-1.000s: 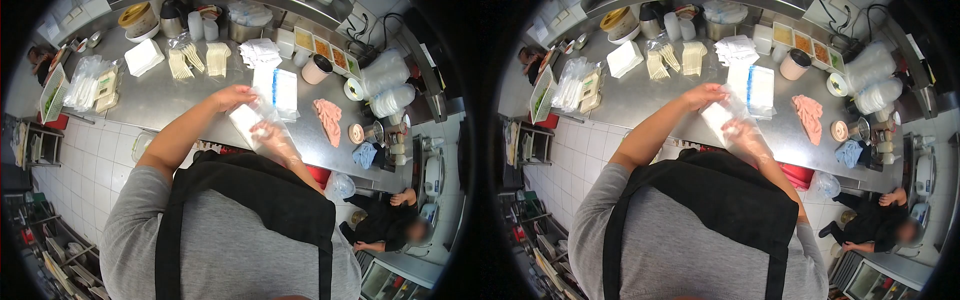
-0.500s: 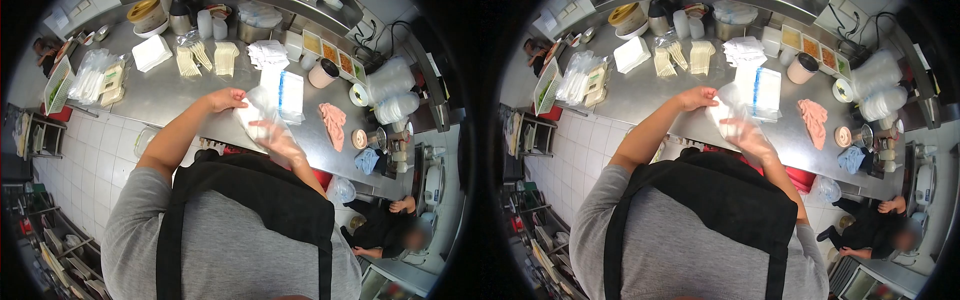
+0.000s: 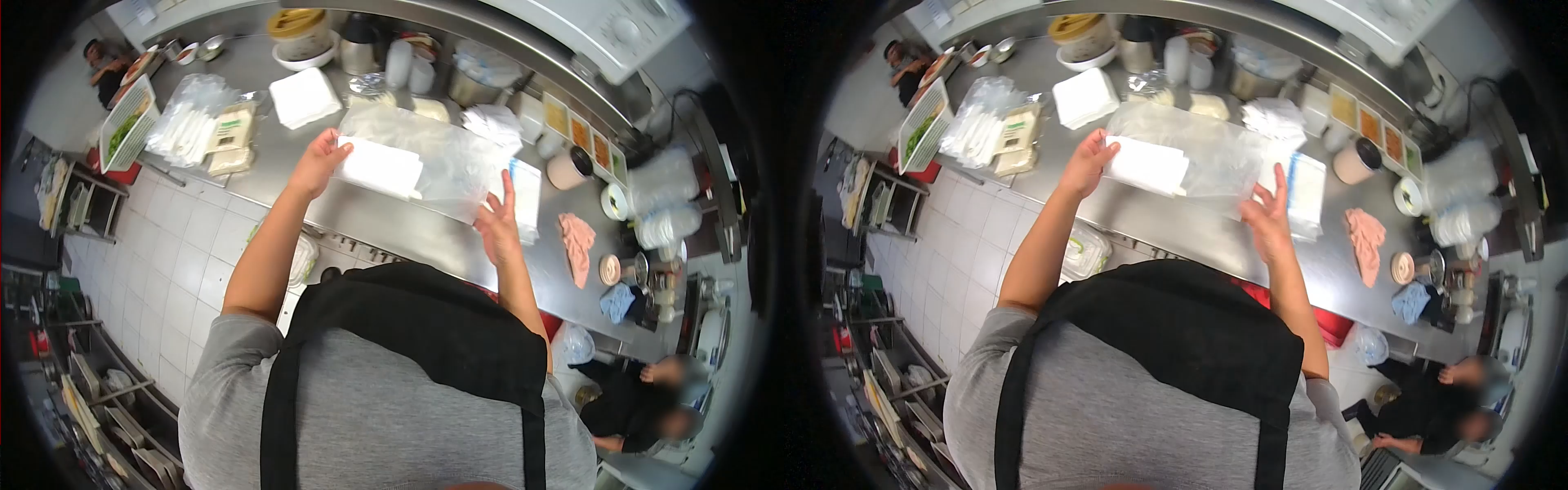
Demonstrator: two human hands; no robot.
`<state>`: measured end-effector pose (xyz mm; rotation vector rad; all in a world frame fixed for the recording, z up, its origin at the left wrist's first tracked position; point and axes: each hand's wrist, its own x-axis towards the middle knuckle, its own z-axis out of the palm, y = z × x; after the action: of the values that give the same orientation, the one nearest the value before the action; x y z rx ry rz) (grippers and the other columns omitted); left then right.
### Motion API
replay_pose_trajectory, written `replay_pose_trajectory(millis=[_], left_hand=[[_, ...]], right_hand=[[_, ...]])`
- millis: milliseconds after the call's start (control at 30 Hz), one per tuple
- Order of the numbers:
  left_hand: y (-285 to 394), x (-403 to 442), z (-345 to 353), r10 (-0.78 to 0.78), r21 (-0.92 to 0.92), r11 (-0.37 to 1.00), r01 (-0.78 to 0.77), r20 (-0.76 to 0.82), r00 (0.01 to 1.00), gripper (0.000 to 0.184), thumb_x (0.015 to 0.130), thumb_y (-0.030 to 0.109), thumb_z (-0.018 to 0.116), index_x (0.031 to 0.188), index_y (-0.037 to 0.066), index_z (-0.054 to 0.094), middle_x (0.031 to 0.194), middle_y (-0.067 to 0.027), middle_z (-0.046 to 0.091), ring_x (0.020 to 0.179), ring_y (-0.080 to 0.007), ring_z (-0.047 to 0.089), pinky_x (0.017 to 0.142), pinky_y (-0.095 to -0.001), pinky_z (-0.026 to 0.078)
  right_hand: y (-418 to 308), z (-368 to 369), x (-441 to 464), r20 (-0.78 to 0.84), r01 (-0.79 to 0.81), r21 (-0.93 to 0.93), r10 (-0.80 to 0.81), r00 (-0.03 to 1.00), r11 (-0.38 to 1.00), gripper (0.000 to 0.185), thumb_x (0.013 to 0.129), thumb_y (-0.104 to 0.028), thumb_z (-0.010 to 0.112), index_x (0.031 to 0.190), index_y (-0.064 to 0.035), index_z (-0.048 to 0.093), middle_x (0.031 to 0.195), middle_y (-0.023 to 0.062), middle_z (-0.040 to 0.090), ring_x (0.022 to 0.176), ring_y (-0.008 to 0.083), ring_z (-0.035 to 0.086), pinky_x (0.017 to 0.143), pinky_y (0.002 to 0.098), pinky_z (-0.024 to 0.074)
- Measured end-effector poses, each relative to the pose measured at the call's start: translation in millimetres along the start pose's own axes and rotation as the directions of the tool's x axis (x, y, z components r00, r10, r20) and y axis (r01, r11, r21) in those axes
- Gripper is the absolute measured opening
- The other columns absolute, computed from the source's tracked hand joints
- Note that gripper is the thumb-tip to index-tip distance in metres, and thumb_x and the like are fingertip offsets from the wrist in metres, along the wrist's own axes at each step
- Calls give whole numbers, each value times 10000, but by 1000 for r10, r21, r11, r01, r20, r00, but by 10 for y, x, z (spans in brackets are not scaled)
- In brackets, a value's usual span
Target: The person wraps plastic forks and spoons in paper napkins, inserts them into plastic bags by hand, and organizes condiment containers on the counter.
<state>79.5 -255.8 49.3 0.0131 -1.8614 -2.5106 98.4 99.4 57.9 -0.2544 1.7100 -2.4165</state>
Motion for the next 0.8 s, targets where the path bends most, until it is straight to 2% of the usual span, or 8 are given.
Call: replay_pose_trajectory(millis=[133,233,367,467,533,633,767,800], left_hand=[[215,-194,-707,148,134,983,-129,-148,978,127,918,89,602,990,89,498,821,-13,643,733,-56,564,656,-233,440],[532,-291,-1513,286,380,910,-165,-288,914,161,910,97,611,1030,91,503,768,-4,629,678,-46,545,581,-232,419],[1321,-417,-2280,468,574,794,-200,-366,805,273,921,118,608,1165,87,492,809,-16,629,685,-69,553,592,-221,439],[1698,-307,-3006,519,527,822,-217,-535,666,337,905,106,612,1212,63,479,842,-50,654,732,-95,595,640,-231,470],[1731,-86,-3704,535,513,837,-192,-689,489,385,857,113,645,1204,33,499,883,-88,632,773,-144,592,663,-294,492],[1551,165,-4565,424,419,905,-69,-882,203,552,771,92,664,1271,-16,455,1200,-221,542,1042,-254,579,859,-354,495],[1535,221,-4458,208,216,969,119,-975,77,702,767,93,670,1395,70,360,1309,-253,463,1100,-363,566,907,-424,492],[1519,268,-4484,260,268,932,244,-963,66,717,769,84,667,1405,83,335,1346,-251,421,1126,-368,548,932,-430,473]], right_hand=[[218,815,391,-41,-35,18,35,999,999,674,823,38,610,1416,-60,305,846,73,632,701,160,618,676,292,514],[439,1087,602,-106,-14,-84,5,994,996,623,831,37,598,1389,-29,330,867,74,634,704,153,618,660,281,515],[1013,1353,744,16,23,-249,-19,1000,968,571,851,36,574,1372,-14,348,863,55,625,715,121,597,657,264,511],[1447,1510,724,45,156,-468,-152,987,870,507,854,18,579,1335,-32,430,877,29,608,710,89,551,669,231,480],[1479,1642,654,29,195,-604,-224,974,773,453,848,15,585,1290,-41,503,881,19,599,706,78,529,676,215,461],[1431,1743,609,42,205,-711,-250,967,673,454,841,14,593,1285,-39,514,868,21,600,688,80,524,660,220,463],[1400,1771,593,-12,160,-736,-249,968,658,471,832,7,609,1291,-40,514,859,22,602,675,83,524,640,221,465],[1401,1769,598,-20,157,-740,-254,967,654,477,830,5,612,1294,-41,512,858,21,603,671,82,524,636,220,464]])
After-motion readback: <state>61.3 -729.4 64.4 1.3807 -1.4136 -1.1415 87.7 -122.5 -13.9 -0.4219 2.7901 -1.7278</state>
